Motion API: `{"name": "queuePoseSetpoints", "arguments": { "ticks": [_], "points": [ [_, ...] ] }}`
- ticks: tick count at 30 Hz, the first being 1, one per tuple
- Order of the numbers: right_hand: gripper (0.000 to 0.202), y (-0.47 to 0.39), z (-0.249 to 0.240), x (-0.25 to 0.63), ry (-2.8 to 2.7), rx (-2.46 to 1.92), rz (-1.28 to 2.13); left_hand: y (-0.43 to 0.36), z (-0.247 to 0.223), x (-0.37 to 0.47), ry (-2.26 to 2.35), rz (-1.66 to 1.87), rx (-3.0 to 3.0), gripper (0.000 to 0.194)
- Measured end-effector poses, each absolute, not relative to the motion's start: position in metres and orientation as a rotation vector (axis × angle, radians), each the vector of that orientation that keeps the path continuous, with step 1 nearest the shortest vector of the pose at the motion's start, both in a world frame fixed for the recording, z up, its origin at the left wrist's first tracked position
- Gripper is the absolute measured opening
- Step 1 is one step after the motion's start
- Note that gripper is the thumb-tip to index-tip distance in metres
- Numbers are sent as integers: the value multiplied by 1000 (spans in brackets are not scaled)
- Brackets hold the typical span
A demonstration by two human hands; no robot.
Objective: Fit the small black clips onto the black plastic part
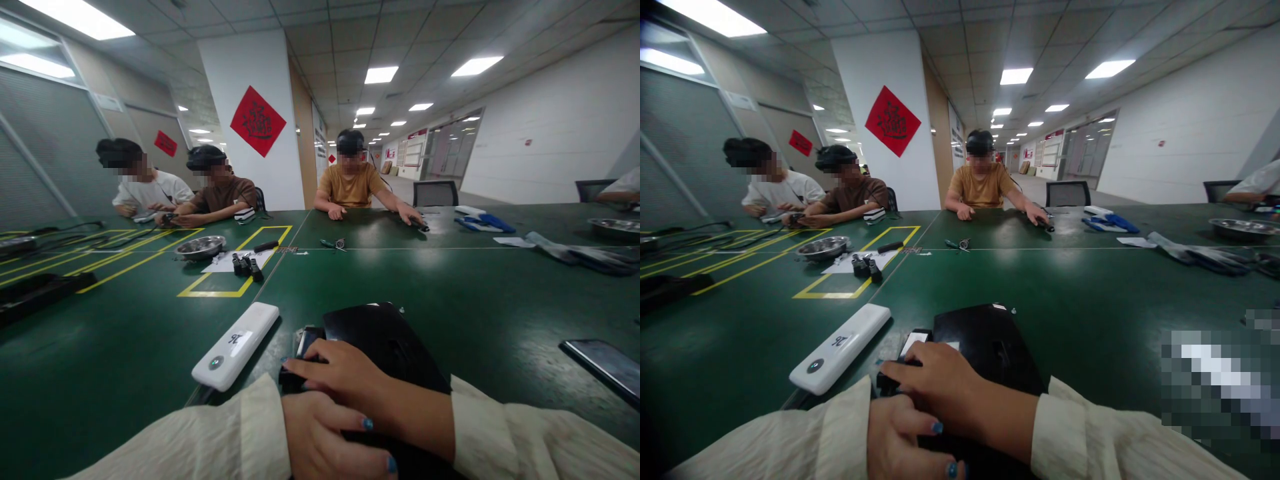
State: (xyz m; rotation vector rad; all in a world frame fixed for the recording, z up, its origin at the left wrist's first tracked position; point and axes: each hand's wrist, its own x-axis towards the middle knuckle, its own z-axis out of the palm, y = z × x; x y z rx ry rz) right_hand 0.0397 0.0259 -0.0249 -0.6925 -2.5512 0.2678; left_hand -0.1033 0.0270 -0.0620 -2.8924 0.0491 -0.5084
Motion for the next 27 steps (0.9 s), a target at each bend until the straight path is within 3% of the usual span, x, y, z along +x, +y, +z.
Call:
{"name": "queuePoseSetpoints", "arguments": {
  "ticks": [2, 7, 12, 20, 27],
  "points": [
    [37, 27, -23, 40, -2404, -731, 397, 26, -68, -104, 443, -512, -2860, 32],
    [33, 28, -12, 44, -1807, -783, 834, 21, -71, -104, 407, -705, -2780, 32],
    [34, 21, -4, 62, -1085, -867, 1174, 24, -59, -100, 530, -587, -2737, 29],
    [57, 5, 9, 131, -888, -1067, 866, 10, -33, -87, 333, -1056, -2605, 31],
    [66, 8, 6, 144, -647, -1054, 1029, 11, -18, -80, 364, -864, -2743, 18]
  ]
}}
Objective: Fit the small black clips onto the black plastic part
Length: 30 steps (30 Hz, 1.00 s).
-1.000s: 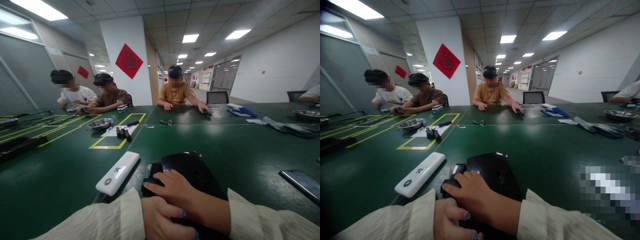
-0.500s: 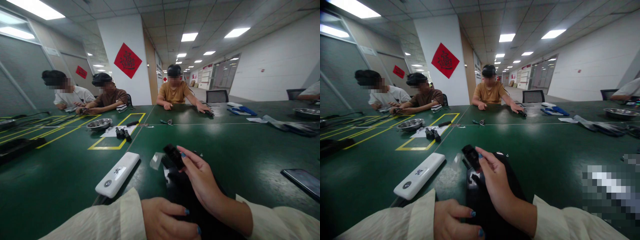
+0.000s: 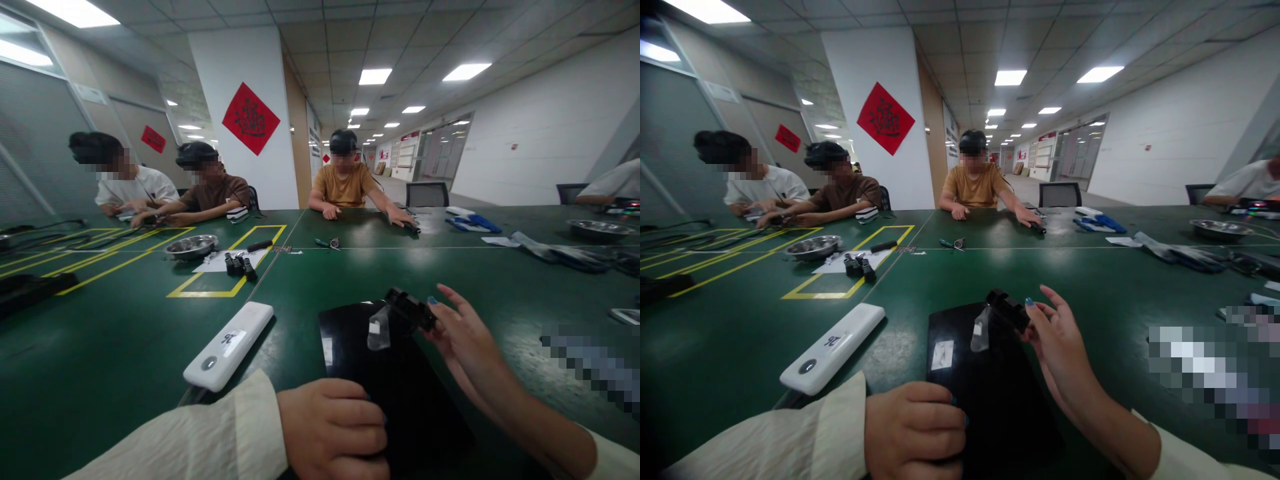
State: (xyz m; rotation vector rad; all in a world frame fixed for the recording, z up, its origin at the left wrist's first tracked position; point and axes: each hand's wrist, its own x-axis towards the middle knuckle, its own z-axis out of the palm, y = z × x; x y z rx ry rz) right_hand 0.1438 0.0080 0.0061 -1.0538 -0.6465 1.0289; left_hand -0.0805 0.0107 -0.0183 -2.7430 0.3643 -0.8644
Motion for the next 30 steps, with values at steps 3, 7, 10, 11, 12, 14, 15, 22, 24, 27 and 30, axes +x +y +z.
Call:
{"name": "queuePoseSetpoints", "arguments": {
  "ticks": [3, 7, 10, 11, 12, 14, 15, 22, 24, 27, 30],
  "points": [
    [62, 9, 1, 141, -605, -1041, 1130, 9, -18, -80, 335, -858, -2784, 15],
    [57, 9, -1, 137, -639, -1043, 1159, 7, -17, -78, 314, -826, -2813, 11],
    [58, 7, -1, 136, -661, -1053, 1163, 6, -16, -77, 286, -805, -2823, 12],
    [58, 7, -1, 136, -666, -1054, 1163, 6, -16, -77, 268, -795, -2830, 12],
    [58, 7, -2, 136, -673, -1054, 1158, 6, -17, -77, 250, -786, -2839, 13],
    [56, 7, -4, 136, -697, -1056, 1131, 7, -17, -77, 233, -760, -2865, 18],
    [54, 7, -5, 137, -719, -1061, 1110, 7, -17, -76, 236, -745, -2878, 21],
    [46, 5, -12, 140, -914, -1113, 1003, 9, -20, -77, 254, -731, -2886, 31],
    [43, 3, -13, 141, -956, -1127, 985, 9, -20, -77, 266, -728, -2887, 29],
    [40, -1, -15, 138, -1021, -1171, 897, 9, -19, -78, 276, -733, -2879, 24],
    [38, -5, -16, 135, -1098, -1221, 818, 8, -20, -78, 250, -736, -2868, 20]
  ]
}}
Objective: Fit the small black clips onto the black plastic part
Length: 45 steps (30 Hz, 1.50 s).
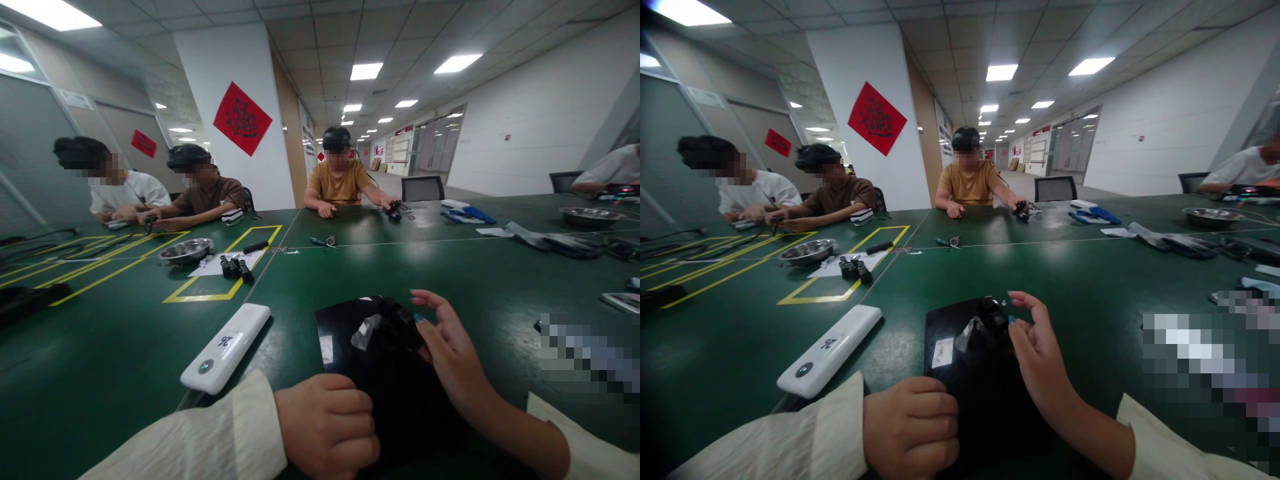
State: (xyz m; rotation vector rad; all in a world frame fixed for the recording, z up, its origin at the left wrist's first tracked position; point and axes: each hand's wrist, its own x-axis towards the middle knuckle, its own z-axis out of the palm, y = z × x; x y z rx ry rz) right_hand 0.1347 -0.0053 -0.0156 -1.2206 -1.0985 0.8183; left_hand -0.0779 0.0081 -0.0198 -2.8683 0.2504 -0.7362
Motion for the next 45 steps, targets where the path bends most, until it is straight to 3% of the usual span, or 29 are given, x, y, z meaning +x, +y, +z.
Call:
{"name": "queuePoseSetpoints", "arguments": {
  "ticks": [12, 21, 30, 36, 45],
  "points": [
    [33, -7, -15, 135, -1161, -1313, 644, 8, -21, -79, 243, -693, -2869, 17],
    [32, -9, -7, 131, -1296, -1302, 614, 8, -18, -78, 243, -699, -2891, 33],
    [39, 0, -8, 142, -1446, -1147, 895, 8, -20, -78, 221, -679, -2897, 24],
    [48, 6, -13, 149, -1714, -1142, 880, 8, -20, -78, 221, -672, -2881, 20],
    [45, 7, -7, 147, -2042, -1122, 690, 8, -21, -78, 216, -632, -2892, 19]
  ]
}}
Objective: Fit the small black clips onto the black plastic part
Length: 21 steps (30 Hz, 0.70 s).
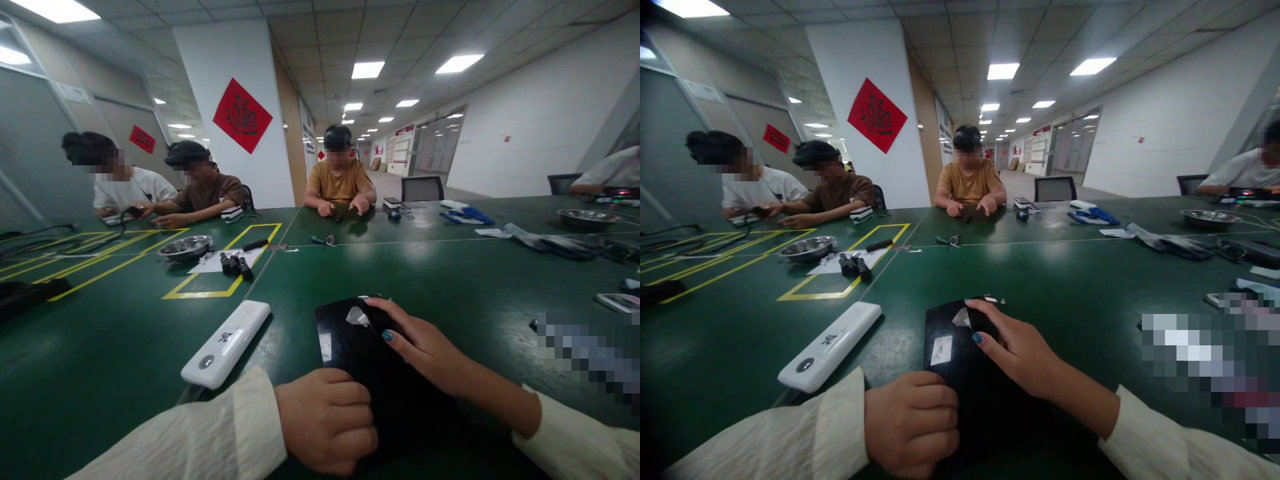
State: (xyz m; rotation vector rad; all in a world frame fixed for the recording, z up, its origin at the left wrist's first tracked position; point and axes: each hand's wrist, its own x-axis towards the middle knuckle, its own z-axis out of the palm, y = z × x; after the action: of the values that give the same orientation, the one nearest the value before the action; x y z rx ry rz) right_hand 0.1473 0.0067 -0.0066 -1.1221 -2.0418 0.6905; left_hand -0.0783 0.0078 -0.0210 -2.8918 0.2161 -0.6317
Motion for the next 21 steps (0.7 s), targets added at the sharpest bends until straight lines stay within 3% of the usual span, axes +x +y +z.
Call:
{"name": "queuePoseSetpoints", "arguments": {
  "ticks": [7, 13, 21],
  "points": [
    [46, 24, -18, 153, -1739, -1104, 793, 10, -22, -78, 246, -662, -2884, 17],
    [35, 75, -34, 179, -1809, -1408, 218, 8, -20, -78, 199, -670, -2888, 13],
    [22, 93, -52, 190, -1951, -1389, 178, 8, -20, -79, 173, -695, -2892, 13]
  ]
}}
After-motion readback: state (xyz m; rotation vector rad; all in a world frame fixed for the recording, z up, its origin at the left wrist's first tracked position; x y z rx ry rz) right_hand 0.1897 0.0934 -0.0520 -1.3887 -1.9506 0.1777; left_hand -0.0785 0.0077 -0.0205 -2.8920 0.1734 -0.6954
